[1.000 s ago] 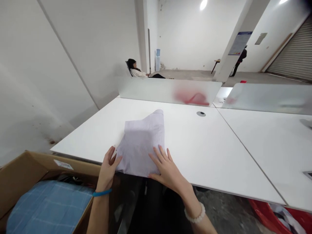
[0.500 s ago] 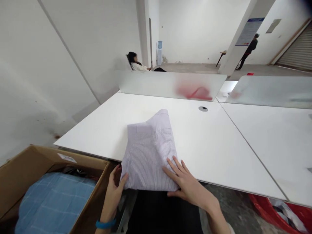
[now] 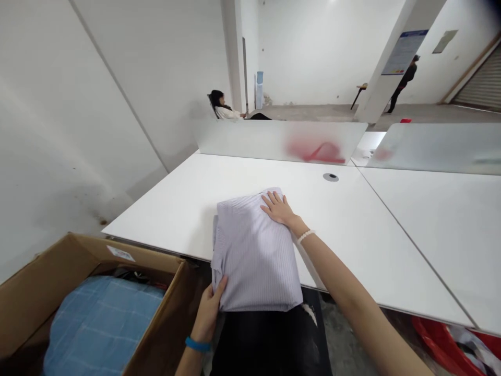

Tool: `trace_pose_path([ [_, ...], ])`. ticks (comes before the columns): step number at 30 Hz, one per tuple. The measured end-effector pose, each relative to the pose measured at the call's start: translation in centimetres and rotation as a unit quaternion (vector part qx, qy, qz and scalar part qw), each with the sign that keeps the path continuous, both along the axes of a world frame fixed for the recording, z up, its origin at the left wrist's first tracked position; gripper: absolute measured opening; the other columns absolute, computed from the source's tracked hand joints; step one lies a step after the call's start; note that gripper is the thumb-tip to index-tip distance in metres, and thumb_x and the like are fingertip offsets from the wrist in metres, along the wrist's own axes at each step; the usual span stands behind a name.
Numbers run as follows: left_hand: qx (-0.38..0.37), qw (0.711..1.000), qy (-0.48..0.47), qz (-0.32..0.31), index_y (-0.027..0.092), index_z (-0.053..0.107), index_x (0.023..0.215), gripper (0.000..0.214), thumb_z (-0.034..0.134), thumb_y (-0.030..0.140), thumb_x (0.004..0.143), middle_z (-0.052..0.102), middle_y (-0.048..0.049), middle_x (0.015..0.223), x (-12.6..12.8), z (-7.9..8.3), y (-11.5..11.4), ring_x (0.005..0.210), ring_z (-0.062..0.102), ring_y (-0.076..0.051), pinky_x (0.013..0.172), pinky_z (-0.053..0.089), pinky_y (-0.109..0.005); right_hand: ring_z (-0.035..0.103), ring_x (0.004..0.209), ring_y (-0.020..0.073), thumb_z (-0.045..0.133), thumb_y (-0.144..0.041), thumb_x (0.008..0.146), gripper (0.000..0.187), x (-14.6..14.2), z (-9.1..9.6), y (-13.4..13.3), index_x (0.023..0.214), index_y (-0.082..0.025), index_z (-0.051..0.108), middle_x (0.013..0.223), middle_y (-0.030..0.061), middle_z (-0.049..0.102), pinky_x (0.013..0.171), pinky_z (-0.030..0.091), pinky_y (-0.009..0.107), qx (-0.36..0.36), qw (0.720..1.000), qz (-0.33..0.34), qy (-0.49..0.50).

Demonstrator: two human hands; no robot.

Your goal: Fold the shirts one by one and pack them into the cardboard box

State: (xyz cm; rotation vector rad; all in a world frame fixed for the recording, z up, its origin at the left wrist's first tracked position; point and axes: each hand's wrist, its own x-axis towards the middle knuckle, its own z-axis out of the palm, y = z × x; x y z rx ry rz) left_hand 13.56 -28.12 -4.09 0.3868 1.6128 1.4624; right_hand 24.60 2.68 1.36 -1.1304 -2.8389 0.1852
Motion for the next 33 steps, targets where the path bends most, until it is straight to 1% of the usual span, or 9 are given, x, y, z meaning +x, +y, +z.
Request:
trace_pose_path([
  [3, -0.013, 0.985, 0.171, -0.002, 0.016, 0.064, 0.101, 0.053, 0.066, 0.058, 0.068, 0.068, -0.0109, 0.097, 0.0, 0.6, -0.9, 0.102, 0.06, -0.031, 0.095, 0.043, -0.045, 0.007, 0.143, 0.0275, 0.016, -0.051, 0.097, 0.059, 0.6, -1.2, 0.8, 0.149, -0.022, 0.02, 0.156, 0.0057, 0.013, 0.113, 0.008, 0.054, -0.01, 1.0, -0.006, 0.01],
  [7, 0.02, 0.883, 0.461, 0.084, 0.019, 0.056, 0.118, 0.053, 0.064, 0.047, 0.074, 0.06, -0.0138, 0.115, -0.6, 4.9, -0.4, 0.115, 0.05, -0.033, 0.106, 0.031, -0.046, 0.009, 0.142, 0.0294, 0.018, -0.05, 0.097, 0.059, 0.6, -1.5, 0.6, 0.148, -0.021, 0.023, 0.155, 0.0078, 0.015, 0.112, 0.008, 0.055, 0.018, 1.0, -0.007, 0.006],
  [11, 0.088, 0.814, 0.565, -0.104, 0.019, 0.059, 0.12, 0.041, 0.048, 0.038, 0.086, 0.057, -0.0129, 0.128, -0.7, 8.7, 5.8, 0.126, 0.043, -0.03, 0.112, 0.023, -0.043, 0.012, 0.141, 0.0317, 0.021, -0.046, 0.097, 0.057, 0.3, -1.4, 0.2, 0.147, -0.019, 0.028, 0.154, 0.0106, 0.02, 0.111, 0.008, 0.057, 0.065, 0.998, -0.003, 0.008],
  [13, 0.072, 0.754, 0.618, -0.21, 0.018, 0.053, 0.127, 0.045, 0.044, 0.038, 0.088, 0.047, -0.0111, 0.14, -1.1, 8.7, 9.8, 0.135, 0.032, -0.03, 0.114, 0.014, -0.047, 0.01, 0.141, 0.0317, 0.021, -0.044, 0.097, 0.056, 0.5, -1.4, 0.0, 0.147, -0.019, 0.029, 0.154, 0.0105, 0.02, 0.111, 0.005, 0.057, 0.107, 0.994, -0.006, 0.036],
  [16, 0.014, 0.701, 0.668, -0.25, 0.012, 0.044, 0.136, 0.057, 0.043, 0.043, 0.088, 0.034, -0.0139, 0.148, -2.5, 6.9, 14.0, 0.141, 0.018, -0.031, 0.114, 0.004, -0.051, 0.006, 0.142, 0.0331, 0.023, -0.047, 0.096, 0.059, 0.7, -1.5, -0.3, 0.148, -0.018, 0.023, 0.155, 0.0119, 0.014, 0.11, 0.006, 0.058, 0.133, 0.988, -0.039, 0.064],
  [20, -0.06, 0.725, 0.642, -0.243, 0.014, 0.037, 0.141, 0.072, 0.039, 0.06, 0.085, 0.028, -0.0143, 0.151, -4.8, 4.4, 15.6, 0.141, 0.015, -0.031, 0.113, 0.003, -0.052, 0.01, 0.141, 0.0332, 0.023, -0.053, 0.095, 0.067, 0.5, -2.0, 0.1, 0.15, -0.015, 0.016, 0.154, 0.0133, 0.017, 0.11, 0.012, 0.056, 0.071, 0.993, -0.07, 0.058],
  [23, -0.079, 0.745, 0.611, -0.258, 0.018, 0.034, 0.143, 0.077, 0.037, 0.065, 0.083, 0.023, -0.0121, 0.153, -5.8, 3.9, 15.9, 0.142, 0.012, -0.031, 0.113, 0.003, -0.053, 0.012, 0.141, 0.0318, 0.022, -0.055, 0.094, 0.069, 0.1, -2.2, 0.6, 0.149, -0.013, 0.019, 0.153, 0.0118, 0.023, 0.111, 0.013, 0.054, 0.019, 0.996, -0.068, 0.057],
  [28, -0.08, 0.739, 0.611, -0.274, 0.015, 0.037, 0.14, 0.072, 0.036, 0.061, 0.085, 0.03, -0.0136, 0.15, -6.3, 5.0, 16.1, 0.14, 0.019, -0.03, 0.113, 0.01, -0.049, 0.018, 0.139, 0.0284, 0.02, -0.047, 0.096, 0.062, 0.3, -1.9, 0.9, 0.147, -0.013, 0.025, 0.151, 0.0105, 0.027, 0.111, 0.018, 0.045, -0.006, 0.987, -0.085, 0.138],
  [33, -0.124, 0.728, 0.658, -0.147, 0.011, 0.045, 0.131, 0.058, 0.032, 0.049, 0.09, 0.048, -0.0194, 0.136, -7.0, 6.7, 15.0, 0.128, 0.04, -0.03, 0.104, 0.029, -0.042, 0.04, 0.12, 0.031, 0.023, -0.042, 0.094, 0.059, 1.5, -1.7, 0.6, 0.134, -0.003, 0.045, 0.129, 0.0221, 0.049, 0.1, 0.03, 0.044, 0.045, 0.925, -0.274, 0.259],
])
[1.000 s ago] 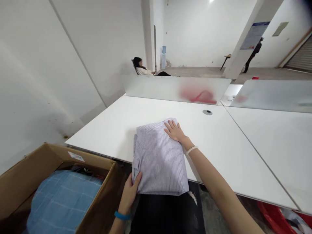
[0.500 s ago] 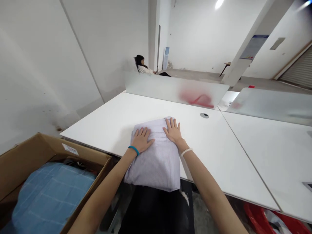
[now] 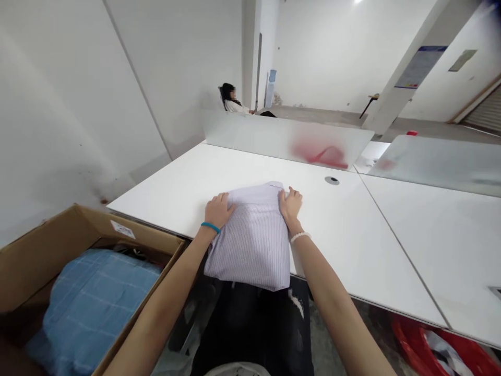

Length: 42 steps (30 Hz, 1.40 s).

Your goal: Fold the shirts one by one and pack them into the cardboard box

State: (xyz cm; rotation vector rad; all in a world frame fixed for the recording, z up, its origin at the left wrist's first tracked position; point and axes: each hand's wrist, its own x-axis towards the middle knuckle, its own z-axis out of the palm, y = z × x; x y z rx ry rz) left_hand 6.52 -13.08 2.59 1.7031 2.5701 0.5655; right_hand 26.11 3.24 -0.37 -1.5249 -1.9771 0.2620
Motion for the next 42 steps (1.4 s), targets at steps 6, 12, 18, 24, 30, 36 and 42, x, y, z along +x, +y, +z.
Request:
trace_pose_path([
  [6, -0.09, 0.992, -0.004, 0.093, 0.004, 0.058, 0.107, 0.056, 0.048, 0.053, 0.083, 0.059, -0.0265, 0.112, -1.1, 1.1, 0.4, 0.104, 0.056, -0.036, 0.084, 0.042, -0.041, 0.041, 0.113, 0.0368, 0.038, -0.054, 0.086, 0.057, 0.2, 0.0, -0.1, 0.102, -0.006, 0.064, 0.116, 0.0246, 0.053, 0.096, 0.028, 0.051, -0.049, 0.999, -0.013, -0.015],
  [12, -0.076, 0.995, -0.057, 0.04, 0.008, 0.056, 0.103, 0.035, 0.054, 0.037, 0.084, 0.061, -0.0226, 0.109, -1.2, 0.4, 1.1, 0.104, 0.058, -0.031, 0.083, 0.042, -0.036, 0.059, 0.087, 0.0263, 0.033, -0.045, 0.091, 0.042, 0.2, 0.0, -0.9, 0.111, -0.011, 0.05, 0.097, 0.0167, 0.064, 0.077, 0.042, 0.035, -0.068, 0.992, 0.099, 0.046],
  [18, -0.006, 0.993, -0.122, -0.003, 0.015, 0.05, 0.105, 0.027, 0.049, 0.035, 0.087, 0.065, -0.0113, 0.096, -1.2, 0.7, -0.5, 0.087, 0.061, -0.023, 0.075, 0.044, -0.031, 0.06, 0.081, 0.0277, 0.024, -0.05, 0.091, 0.046, 0.3, 1.1, -1.7, 0.112, -0.012, 0.04, 0.093, 0.0179, 0.062, 0.072, 0.043, 0.037, -0.044, 0.983, 0.122, 0.133],
  [24, 0.135, 0.979, -0.154, -0.001, 0.016, 0.042, 0.113, 0.034, 0.048, 0.037, 0.087, 0.062, -0.0061, 0.102, -3.5, 5.7, -7.1, 0.093, 0.059, -0.018, 0.081, 0.045, -0.029, 0.058, 0.082, 0.0253, 0.032, -0.057, 0.089, 0.044, -2.9, 7.6, -4.7, 0.103, -0.017, 0.041, 0.09, 0.0113, 0.055, 0.074, 0.045, 0.042, 0.059, 0.945, 0.191, 0.261],
  [30, 0.378, 0.922, -0.062, 0.057, 0.018, 0.043, 0.127, 0.057, 0.064, 0.038, 0.078, 0.054, -0.008, 0.129, -6.1, 12.6, -19.8, 0.118, 0.05, -0.022, 0.102, 0.038, -0.037, 0.055, 0.103, 0.0227, 0.029, -0.052, 0.094, 0.035, -12.6, 15.6, -11.1, 0.105, -0.02, 0.036, 0.103, 0.01, 0.051, 0.088, 0.043, 0.041, 0.123, 0.863, 0.365, 0.326],
  [36, 0.457, 0.857, 0.017, 0.238, 0.017, 0.06, 0.109, 0.04, 0.068, 0.038, 0.076, 0.066, -0.0044, 0.109, -4.8, 14.4, -30.7, 0.105, 0.06, -0.019, 0.1, 0.044, -0.04, 0.052, 0.113, 0.0201, 0.024, -0.044, 0.099, 0.029, -22.3, 19.3, -20.1, 0.112, -0.02, 0.035, 0.109, 0.0079, 0.052, 0.096, 0.04, 0.038, 0.097, 0.768, 0.526, 0.352],
  [42, 0.439, 0.789, 0.059, 0.426, 0.021, 0.055, 0.117, 0.049, 0.068, 0.041, 0.074, 0.065, -0.0057, 0.111, -5.2, 9.1, -36.9, 0.106, 0.06, -0.023, 0.095, 0.048, -0.041, 0.058, 0.105, 0.0192, 0.025, -0.041, 0.1, 0.031, -31.7, 16.4, -27.3, 0.119, -0.02, 0.038, 0.108, 0.0066, 0.057, 0.094, 0.041, 0.037, 0.04, 0.73, 0.635, 0.248],
])
